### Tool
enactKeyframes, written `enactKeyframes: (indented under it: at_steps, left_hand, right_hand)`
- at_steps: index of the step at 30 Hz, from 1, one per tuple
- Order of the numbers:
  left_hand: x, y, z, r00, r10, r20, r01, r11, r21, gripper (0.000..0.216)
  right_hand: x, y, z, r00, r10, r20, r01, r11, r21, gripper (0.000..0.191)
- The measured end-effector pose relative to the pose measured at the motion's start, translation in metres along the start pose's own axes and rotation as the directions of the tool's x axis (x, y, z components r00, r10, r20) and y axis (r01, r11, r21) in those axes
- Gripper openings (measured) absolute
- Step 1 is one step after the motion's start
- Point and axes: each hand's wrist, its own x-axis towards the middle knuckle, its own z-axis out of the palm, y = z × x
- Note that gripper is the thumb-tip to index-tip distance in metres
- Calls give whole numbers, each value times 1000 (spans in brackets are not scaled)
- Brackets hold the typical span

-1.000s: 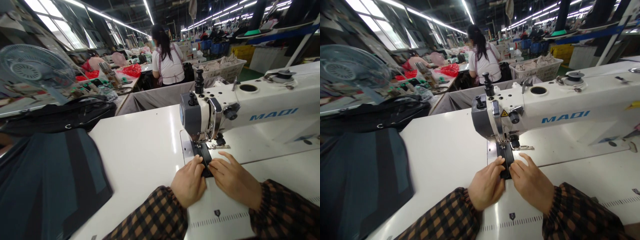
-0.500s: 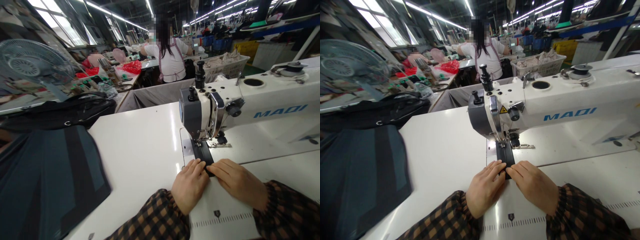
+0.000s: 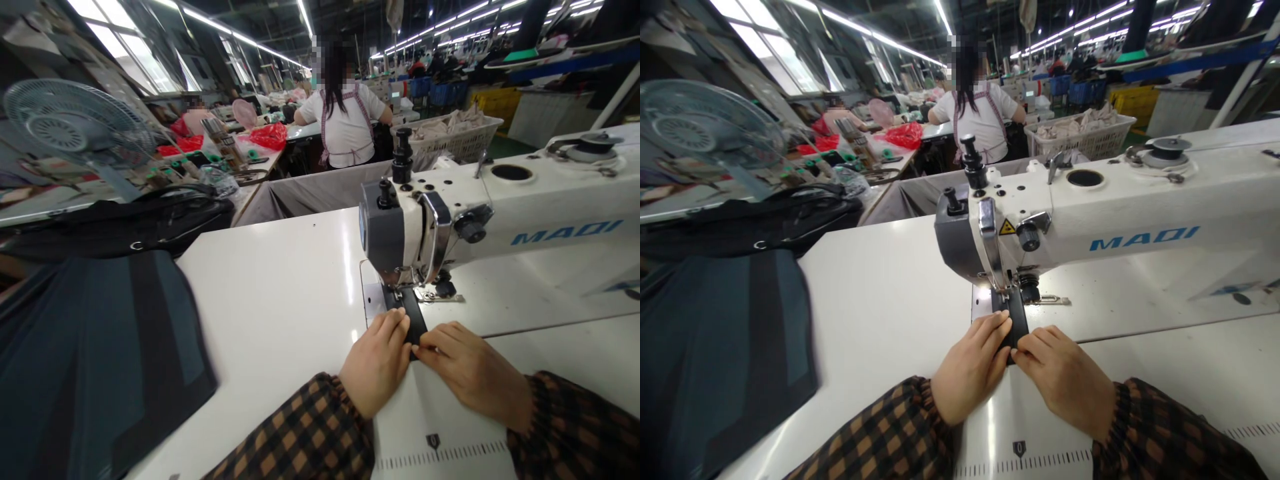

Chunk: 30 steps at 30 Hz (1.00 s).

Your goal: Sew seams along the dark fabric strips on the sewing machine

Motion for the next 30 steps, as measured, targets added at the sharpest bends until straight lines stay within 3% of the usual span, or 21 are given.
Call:
enactKeyframes:
  at_steps: [13, 18, 23, 30]
  left_hand:
    - [2, -21, 1, 998, -58, -16, 58, 998, -34, 23]
    - [7, -27, 2, 999, -48, -6, 48, 998, -31, 27]
    - [17, -34, 2, 996, -77, -36, 74, 994, -80, 28]
    - [15, -37, 1, 995, -90, -47, 80, 978, -195, 28]
  right_hand:
    - [36, 26, 6, 991, -76, 107, 103, 956, -275, 16]
    - [40, 26, 10, 995, -60, 79, 84, 935, -346, 20]
    - [32, 27, 11, 1000, -18, 17, 23, 950, -311, 21]
    - [21, 29, 8, 993, -23, -120, 8, 992, -124, 23]
